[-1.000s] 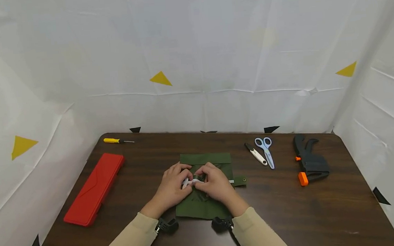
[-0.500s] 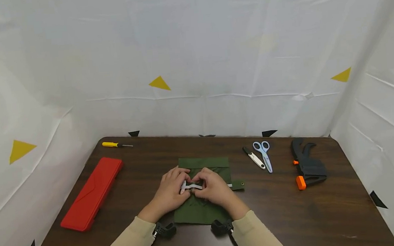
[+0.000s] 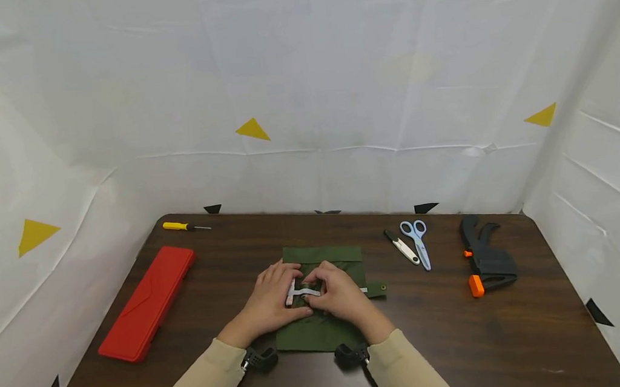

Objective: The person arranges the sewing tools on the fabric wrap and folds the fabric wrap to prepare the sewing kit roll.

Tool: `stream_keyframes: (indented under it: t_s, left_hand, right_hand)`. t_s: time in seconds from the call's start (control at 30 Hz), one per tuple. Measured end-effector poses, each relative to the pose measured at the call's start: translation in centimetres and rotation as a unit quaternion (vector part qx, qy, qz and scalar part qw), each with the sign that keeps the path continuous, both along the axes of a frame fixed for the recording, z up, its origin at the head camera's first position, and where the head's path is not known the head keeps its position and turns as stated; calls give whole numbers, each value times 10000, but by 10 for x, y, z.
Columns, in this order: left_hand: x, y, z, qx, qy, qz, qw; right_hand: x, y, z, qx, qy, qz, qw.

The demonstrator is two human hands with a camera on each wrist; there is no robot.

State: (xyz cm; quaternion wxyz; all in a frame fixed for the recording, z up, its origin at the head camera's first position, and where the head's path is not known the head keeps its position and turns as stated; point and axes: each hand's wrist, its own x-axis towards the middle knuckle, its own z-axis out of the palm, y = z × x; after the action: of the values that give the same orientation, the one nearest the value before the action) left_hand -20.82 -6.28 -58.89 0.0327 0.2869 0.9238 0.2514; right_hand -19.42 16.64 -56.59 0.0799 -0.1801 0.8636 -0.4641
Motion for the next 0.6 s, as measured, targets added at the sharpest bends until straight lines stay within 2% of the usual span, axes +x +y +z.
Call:
stream_keyframes:
  t_s: [0.2, 0.47, 0.6]
  left_hand:
    - [1, 1, 3, 260, 27, 108, 9996]
    - [0, 4, 3, 147, 106, 91, 9998]
    - [1, 3, 4, 106, 23, 40, 9999]
  right_hand:
    - [2, 0, 1, -145, -169, 17, 9997]
    - [0, 4, 1, -184, -217, 128, 9995]
    - [-1, 6, 0, -118, -165, 216, 9996]
